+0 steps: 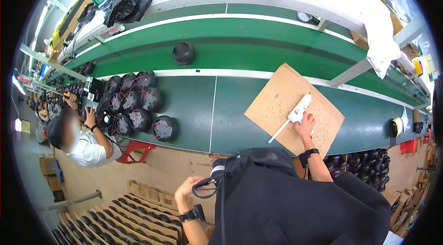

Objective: Applying hot glue to small plastic components and stacking assembled units on an industrial line.

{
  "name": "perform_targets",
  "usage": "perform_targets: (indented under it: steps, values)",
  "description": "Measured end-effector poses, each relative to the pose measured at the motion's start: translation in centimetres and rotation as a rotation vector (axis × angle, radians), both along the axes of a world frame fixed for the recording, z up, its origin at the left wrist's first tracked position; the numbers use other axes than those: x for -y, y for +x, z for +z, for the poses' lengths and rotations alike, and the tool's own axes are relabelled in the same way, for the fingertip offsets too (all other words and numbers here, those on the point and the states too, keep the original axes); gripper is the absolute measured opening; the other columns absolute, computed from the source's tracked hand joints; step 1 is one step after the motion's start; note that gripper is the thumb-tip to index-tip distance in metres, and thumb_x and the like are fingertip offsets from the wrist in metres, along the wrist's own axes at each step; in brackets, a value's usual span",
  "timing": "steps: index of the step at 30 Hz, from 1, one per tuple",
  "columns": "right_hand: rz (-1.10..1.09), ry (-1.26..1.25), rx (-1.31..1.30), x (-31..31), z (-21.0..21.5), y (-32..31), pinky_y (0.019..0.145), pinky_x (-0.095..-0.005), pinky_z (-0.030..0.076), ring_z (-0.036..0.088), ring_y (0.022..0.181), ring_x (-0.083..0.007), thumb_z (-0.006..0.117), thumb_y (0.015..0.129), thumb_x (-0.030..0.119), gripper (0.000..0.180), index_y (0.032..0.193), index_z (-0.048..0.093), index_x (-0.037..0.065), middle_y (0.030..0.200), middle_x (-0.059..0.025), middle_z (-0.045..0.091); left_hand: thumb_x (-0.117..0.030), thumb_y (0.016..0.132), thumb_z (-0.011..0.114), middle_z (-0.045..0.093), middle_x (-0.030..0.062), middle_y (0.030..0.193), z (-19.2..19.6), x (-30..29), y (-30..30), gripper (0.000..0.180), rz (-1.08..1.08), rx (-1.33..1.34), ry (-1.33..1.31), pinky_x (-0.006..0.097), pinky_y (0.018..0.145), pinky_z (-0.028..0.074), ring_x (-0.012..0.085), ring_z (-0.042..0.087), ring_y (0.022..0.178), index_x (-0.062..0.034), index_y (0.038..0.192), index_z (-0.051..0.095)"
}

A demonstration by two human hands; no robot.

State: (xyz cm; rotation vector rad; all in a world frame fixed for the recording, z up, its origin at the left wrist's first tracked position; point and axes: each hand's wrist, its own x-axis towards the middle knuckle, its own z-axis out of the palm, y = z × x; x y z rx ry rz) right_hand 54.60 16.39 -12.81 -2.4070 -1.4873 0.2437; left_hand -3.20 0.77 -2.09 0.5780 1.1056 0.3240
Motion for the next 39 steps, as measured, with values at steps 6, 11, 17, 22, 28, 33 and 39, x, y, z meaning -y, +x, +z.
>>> perform_targets:
  steps: [6, 11, 17, 22, 28, 33, 39]
  values:
    - [-0.109, 0.164, 0.13, 0.6, -1.2, -1.4, 0.112, -0.0538, 0.029, 0.035, 0.132, -0.0476, 0.062, 0.072, 0.012, 0.071, 0.141, 0.045, 0.01, 0.144, -0.03, 0.037, -0.029, 0.101, 0.057, 0.07, 0.0123, 0.107, -3.8, -13.8, 2.5, 0.034, -0.272, -0.33, 0.13, 0.035, 0.07, 0.059, 0.0211, 0.071, 0.085, -0.0049, 0.125, 0.059]
    - [-0.16, 0.157, 0.193, 1.0, -1.1, -1.4, 0.112, -0.0542, 0.03, 0.036, 0.132, -0.0475, 0.059, 0.072, 0.012, 0.071, 0.142, 0.046, 0.01, 0.144, -0.0283, 0.039, -0.016, 0.097, 0.057, 0.071, 0.0073, 0.089, -6.8, -28.3, 5.8, 0.02, -0.232, -0.533, 0.497, 0.031, 0.064, 0.056, 0.0158, 0.068, 0.076, -0.0025, 0.109, 0.065]
    - [-0.169, 0.18, 0.195, 0.0, 0.1, -2.5, 0.109, -0.0534, 0.034, 0.04, 0.13, -0.0467, 0.058, 0.069, 0.012, 0.071, 0.14, 0.048, 0.009, 0.143, -0.0281, 0.041, -0.036, 0.095, 0.062, 0.06, 0.0205, 0.117, -8.2, -47.8, 2.8, 0.055, 0.442, -0.526, 0.465, 0.04, 0.067, 0.06, 0.0299, 0.068, 0.084, -0.0076, 0.136, 0.039]
    - [-0.181, 0.172, 0.191, 0.6, 0.1, -2.0, 0.106, -0.0516, 0.038, 0.043, 0.129, -0.0456, 0.056, 0.066, 0.012, 0.071, 0.137, 0.052, 0.007, 0.142, -0.0271, 0.043, -0.043, 0.093, 0.061, 0.033, 0.0267, 0.144, -8.8, -55.0, 5.0, 0.082, 0.728, -0.341, 0.339, 0.05, 0.083, 0.061, 0.0453, 0.057, 0.113, -0.0182, 0.153, 0.012]
    - [-0.168, 0.197, 0.177, -0.1, 0.5, -2.8, 0.105, -0.0511, 0.038, 0.044, 0.128, -0.0451, 0.056, 0.064, 0.011, 0.069, 0.133, 0.055, 0.007, 0.142, -0.0271, 0.043, -0.028, 0.091, 0.057, 0.034, 0.0253, 0.143, -8.8, -53.6, 2.8, 0.076, 0.677, -0.338, 0.584, 0.052, 0.08, 0.061, 0.0434, 0.056, 0.113, -0.0144, 0.152, 0.013]
    - [-0.211, 0.14, 0.231, 1.7, 0.4, -1.4, 0.104, -0.0518, 0.039, 0.045, 0.127, -0.0464, 0.056, 0.065, 0.008, 0.066, 0.131, 0.054, 0.003, 0.14, -0.0277, 0.045, -0.032, 0.095, 0.061, 0.05, 0.0203, 0.132, -6.7, -37.7, 11.1, 0.074, 0.051, -0.264, 0.43, 0.044, 0.079, 0.06, 0.032, 0.063, 0.108, -0.0204, 0.153, 0.017]
    - [-0.144, 0.22, 0.219, -0.2, -0.1, -2.4, 0.104, -0.0519, 0.039, 0.045, 0.126, -0.0466, 0.058, 0.067, 0.011, 0.063, 0.13, 0.055, 0.006, 0.139, -0.0282, 0.044, -0.024, 0.097, 0.063, 0.046, 0.0178, 0.136, -3.2, -21.3, 15.5, 0.075, 0.325, -0.136, 0.099, 0.04, 0.086, 0.058, 0.0312, 0.062, 0.111, -0.0164, 0.153, 0.012]
